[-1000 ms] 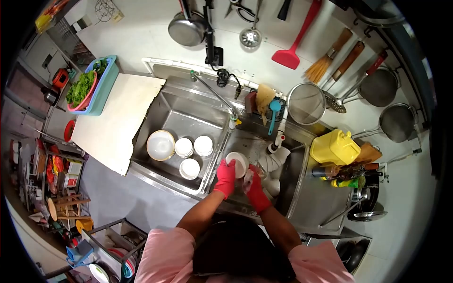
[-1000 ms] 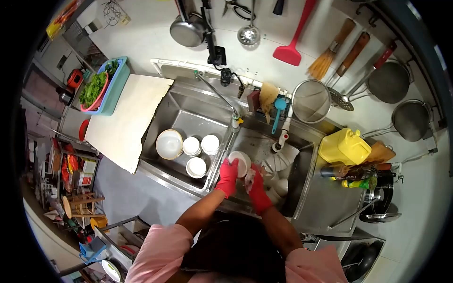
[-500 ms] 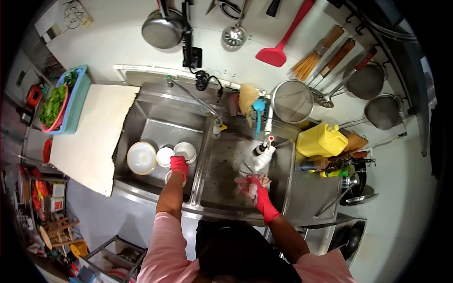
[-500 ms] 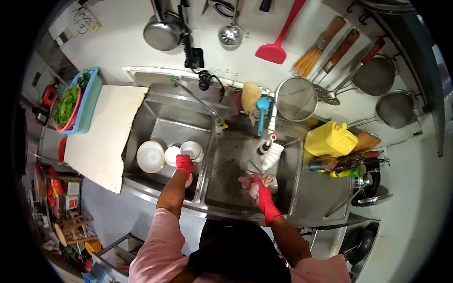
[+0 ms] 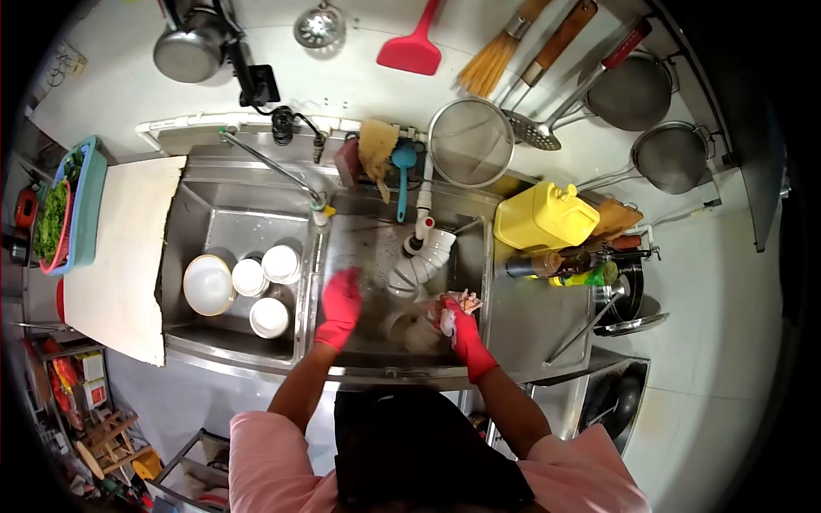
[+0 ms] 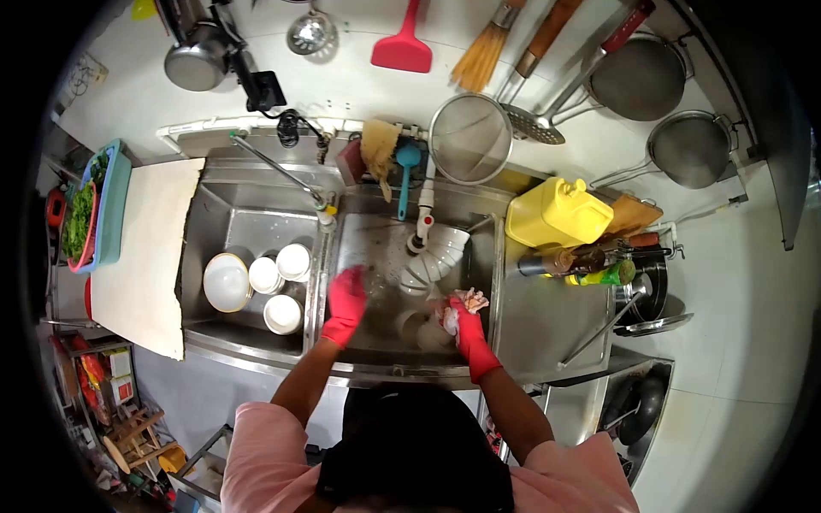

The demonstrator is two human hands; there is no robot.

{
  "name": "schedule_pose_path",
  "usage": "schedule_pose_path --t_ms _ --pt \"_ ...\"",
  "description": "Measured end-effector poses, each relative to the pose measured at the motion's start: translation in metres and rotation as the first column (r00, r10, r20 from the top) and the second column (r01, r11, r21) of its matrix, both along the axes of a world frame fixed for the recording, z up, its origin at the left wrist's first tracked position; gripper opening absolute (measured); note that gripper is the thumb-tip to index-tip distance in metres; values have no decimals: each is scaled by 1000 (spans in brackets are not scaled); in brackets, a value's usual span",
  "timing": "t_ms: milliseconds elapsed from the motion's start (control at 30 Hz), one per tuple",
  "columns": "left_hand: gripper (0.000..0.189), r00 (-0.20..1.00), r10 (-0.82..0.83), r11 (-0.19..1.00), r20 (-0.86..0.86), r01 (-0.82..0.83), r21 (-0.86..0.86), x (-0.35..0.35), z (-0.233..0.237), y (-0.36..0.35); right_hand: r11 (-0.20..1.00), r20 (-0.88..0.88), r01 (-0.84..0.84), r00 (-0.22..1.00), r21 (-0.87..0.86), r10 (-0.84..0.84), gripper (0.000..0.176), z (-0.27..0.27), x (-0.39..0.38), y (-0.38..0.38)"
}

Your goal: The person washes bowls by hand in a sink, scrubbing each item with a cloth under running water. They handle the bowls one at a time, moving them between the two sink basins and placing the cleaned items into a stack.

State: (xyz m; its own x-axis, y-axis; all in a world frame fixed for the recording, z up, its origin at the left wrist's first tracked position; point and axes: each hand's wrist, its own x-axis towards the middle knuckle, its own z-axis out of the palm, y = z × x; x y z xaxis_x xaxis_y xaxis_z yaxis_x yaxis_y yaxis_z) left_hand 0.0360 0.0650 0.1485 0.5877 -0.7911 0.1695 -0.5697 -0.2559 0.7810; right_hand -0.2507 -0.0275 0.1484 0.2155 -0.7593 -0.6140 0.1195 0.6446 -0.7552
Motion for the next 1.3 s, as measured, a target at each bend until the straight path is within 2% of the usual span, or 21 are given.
schedule_pose_path --t_ms 67,100,133,233,300,400,500,600,667,700,833,900,967,1000,1033,1100,1167,1200,1233,1267,1300 --pt "29 969 -202 917 -140 237 322 -52 -37 -14 995 -78 -97 992 -12 96 30 -22 -20 -8" --pt "33 927 -252 780 -277 364 509 -73 -54 -18 990 -119 -143 983 -16 140 30 -32 -31 -12" --pt "37 927 -236 786 -293 359 503 -92 -68 -11 987 -90 -98 990 124 110 30 32 -14 -8" --pt "52 913 -112 780 -391 325 535 -131 -91 0 996 -131 -85 988 -14 83 32 24 -39 -1" --pt "62 864 91 713 -495 290 639 -143 -89 -3 987 -160 -116 978 112 133 38 65 -37 0" --pt "63 904 35 644 -426 305 701 -145 -104 -3 967 -65 -209 973 147 220 43 78 -48 2" --pt "52 983 -138 762 -119 182 621 -145 -123 4 923 -77 -308 940 232 333 42 67 -66 -3" --pt "39 943 -322 714 83 184 675 -112 -108 -9 951 -72 -292 951 107 300 38 42 -65 -4" --pt "33 926 -355 601 129 121 790 -82 -91 -20 921 97 -353 935 165 341 40 45 -59 -5" --pt "31 917 -370 540 148 83 837 -71 -82 -24 927 73 -355 935 125 348 37 51 -51 -6" --pt "29 976 -69 684 208 -105 721 -36 -37 -19 920 114 -386 913 -68 392 36 54 -17 -7" --pt "35 986 162 738 47 -153 657 -19 -40 -2 924 220 -377 898 -62 381 38 55 -2 -8" --pt "41 982 187 786 -9 -144 601 -2 -87 25 940 221 -340 915 -28 338 39 37 20 -4" --pt "50 692 501 788 -520 -117 604 -21 -49 21 954 275 -291 914 -67 298 39 49 34 -2" --pt "58 507 551 775 -663 -17 632 -22 -50 24 951 300 -301 903 -69 308 38 61 45 0" --pt "58 389 582 773 -714 8 634 -42 -62 31 943 350 -323 877 -80 330 36 75 68 2" --pt "53 366 537 821 -760 -22 570 -65 -39 23 900 171 -408 886 -149 430 42 85 86 9" --pt "49 440 482 844 -757 -3 536 -69 -49 23 768 -120 -610 792 -196 598 48 63 88 12" --pt "44 327 443 890 -835 -43 454 -77 -50 24 597 -406 -783 609 -172 682 54 36 86 15" --pt "43 339 301 953 -891 -83 291 -81 -64 27 333 -684 -904 421 -266 596 62 35 84 18" --pt "42 355 154 986 -922 -120 118 -86 -65 26 43 -854 -861 507 -506 116 57 44 77 27"
